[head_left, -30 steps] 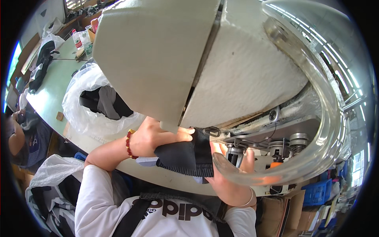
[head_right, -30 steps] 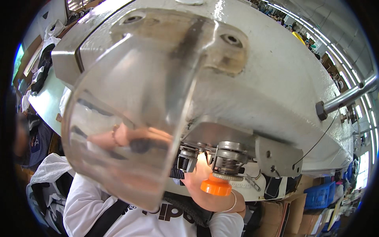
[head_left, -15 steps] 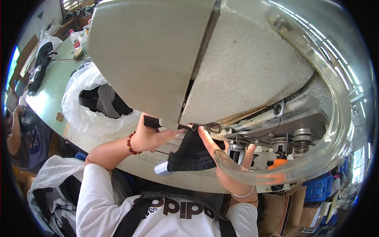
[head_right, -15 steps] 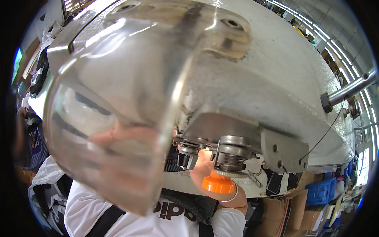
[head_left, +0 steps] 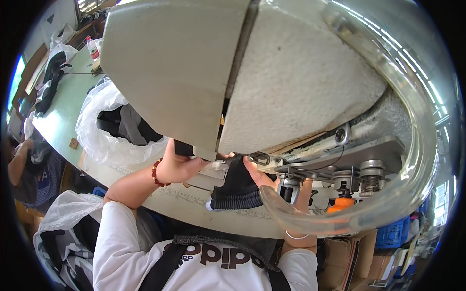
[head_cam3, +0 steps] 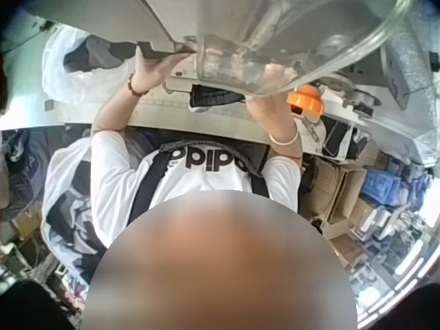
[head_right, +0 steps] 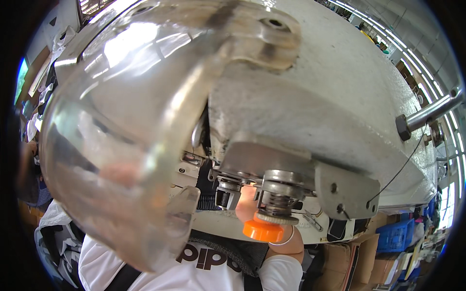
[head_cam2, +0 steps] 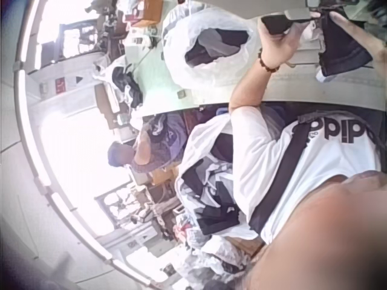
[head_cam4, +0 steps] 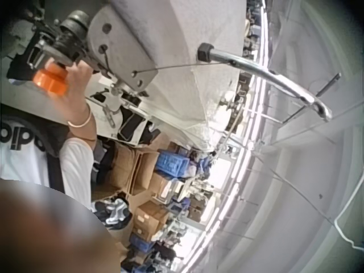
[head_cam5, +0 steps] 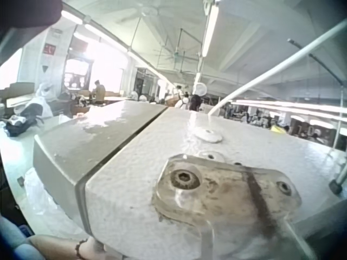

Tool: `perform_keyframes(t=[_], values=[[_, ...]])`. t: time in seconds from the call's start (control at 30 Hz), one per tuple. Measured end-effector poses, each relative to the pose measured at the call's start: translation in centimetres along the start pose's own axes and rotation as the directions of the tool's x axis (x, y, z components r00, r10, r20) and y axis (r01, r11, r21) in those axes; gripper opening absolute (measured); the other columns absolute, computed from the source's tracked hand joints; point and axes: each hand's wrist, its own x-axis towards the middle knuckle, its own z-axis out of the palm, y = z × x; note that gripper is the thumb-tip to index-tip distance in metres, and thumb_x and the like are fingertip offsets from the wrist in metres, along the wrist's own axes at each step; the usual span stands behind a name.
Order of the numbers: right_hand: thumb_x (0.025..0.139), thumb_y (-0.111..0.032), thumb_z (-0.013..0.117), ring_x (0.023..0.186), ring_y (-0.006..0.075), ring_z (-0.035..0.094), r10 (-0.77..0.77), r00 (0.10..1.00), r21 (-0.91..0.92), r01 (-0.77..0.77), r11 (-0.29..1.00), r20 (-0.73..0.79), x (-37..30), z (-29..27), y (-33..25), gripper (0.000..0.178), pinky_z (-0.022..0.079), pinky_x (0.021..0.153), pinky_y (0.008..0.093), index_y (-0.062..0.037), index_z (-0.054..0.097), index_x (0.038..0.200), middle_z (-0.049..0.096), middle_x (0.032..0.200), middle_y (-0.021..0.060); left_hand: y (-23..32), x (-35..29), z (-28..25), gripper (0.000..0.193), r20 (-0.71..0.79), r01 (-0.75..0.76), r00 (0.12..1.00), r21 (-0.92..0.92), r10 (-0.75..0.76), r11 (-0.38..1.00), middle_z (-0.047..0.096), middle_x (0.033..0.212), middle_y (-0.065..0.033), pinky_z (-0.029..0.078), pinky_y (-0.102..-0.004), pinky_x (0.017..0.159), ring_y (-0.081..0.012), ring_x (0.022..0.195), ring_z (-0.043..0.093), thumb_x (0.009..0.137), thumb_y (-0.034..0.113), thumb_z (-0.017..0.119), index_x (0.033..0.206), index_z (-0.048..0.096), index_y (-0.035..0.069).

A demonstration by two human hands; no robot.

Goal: Sewing together black fabric components of a shoe using an industrial sewing machine.

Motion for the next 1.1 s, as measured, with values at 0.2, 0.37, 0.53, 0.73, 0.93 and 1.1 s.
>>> perform_keyframes(t=[0.2,0.37,0.53,0.73,0.93,1.1], values=[[0.096,-0.029,0.063,0.146,0.0168,0.045,0.001,1.0,0.008,-0.001,1.0,-0.004,0.1,0.2,-0.1,0.081,0.033,0.12,0.0547,-0.0131,0.027,0.166,0.042,0.16,0.0024,-1.1,-0.8,0.3,0.025,-0.112,-0.021,0.993,0.091,0.031,0.996,0.074,0.109,-0.0074,0.057,-0.0358,0.094,-0.016,0.106,0.071,0.091,-0.017,0.064,0.111,0.07,-0.002],[0.097,-0.03,0.063,0.147,0.0168,0.044,0.003,1.0,0.015,-0.003,1.0,-0.003,0.2,0.2,-0.3,0.081,0.034,0.12,0.0522,-0.0126,0.025,0.167,0.04,0.162,0.0024,0.8,0.6,0.6,0.027,0.053,-0.07,0.996,0.049,0.067,0.996,0.078,0.114,-0.0129,0.058,-0.0377,0.094,-0.0233,0.109,0.075,0.09,-0.015,0.065,0.109,0.074,0.002],[0.098,-0.031,0.062,0.147,0.0169,0.043,0.005,1.0,0.021,-0.005,1.0,-0.003,0.3,0.4,-0.3,0.081,0.034,0.12,0.0498,-0.0121,0.024,0.167,0.038,0.164,0.0024,3.3,2.1,-0.3,0.032,0.32,-0.345,0.922,0.422,0.218,0.838,0.079,0.116,-0.0118,0.054,-0.0448,0.099,-0.0309,0.111,0.074,0.082,0.015,0.08,0.112,0.076,0.004],[0.099,-0.032,0.061,0.148,0.017,0.042,-0.017,1.0,0.016,0.017,1.0,-0.003,0.3,0.5,-0.2,0.081,0.035,0.121,0.0469,-0.0115,0.022,0.167,0.035,0.165,0.0025,2.0,1.6,-0.7,0.043,0.381,-0.341,0.907,0.417,0.178,0.843,0.078,0.118,-0.0113,0.053,-0.0465,0.099,-0.0312,0.111,0.074,0.08,0.037,0.082,0.109,0.077,0.005],[0.101,-0.033,0.06,0.149,0.017,0.041,-0.028,1.0,0.017,0.028,0.999,-0.001,0.4,0.6,-0.2,0.081,0.036,0.121,0.044,-0.0109,0.02,0.168,0.032,0.167,0.0025,-0.3,1.1,-0.2,0.031,0.315,-0.265,0.933,0.285,0.171,0.921,0.078,0.118,-0.0107,0.054,-0.047,0.098,-0.0309,0.11,0.074,0.084,0.025,0.08,0.109,0.077,0.005],[0.102,-0.034,0.06,0.149,0.0171,0.04,-0.045,0.999,0.021,0.045,0.999,-0.007,0.6,0.3,-0.3,0.082,0.037,0.121,0.0416,-0.0104,0.018,0.168,0.03,0.169,0.0025,1.2,1.5,-1.2,0.031,0.393,-0.265,0.915,0.42,0.088,0.868,0.078,0.121,-0.0061,0.054,-0.0461,0.098,-0.0288,0.113,0.072,0.08,0.017,0.081,0.11,0.077,0.008]])
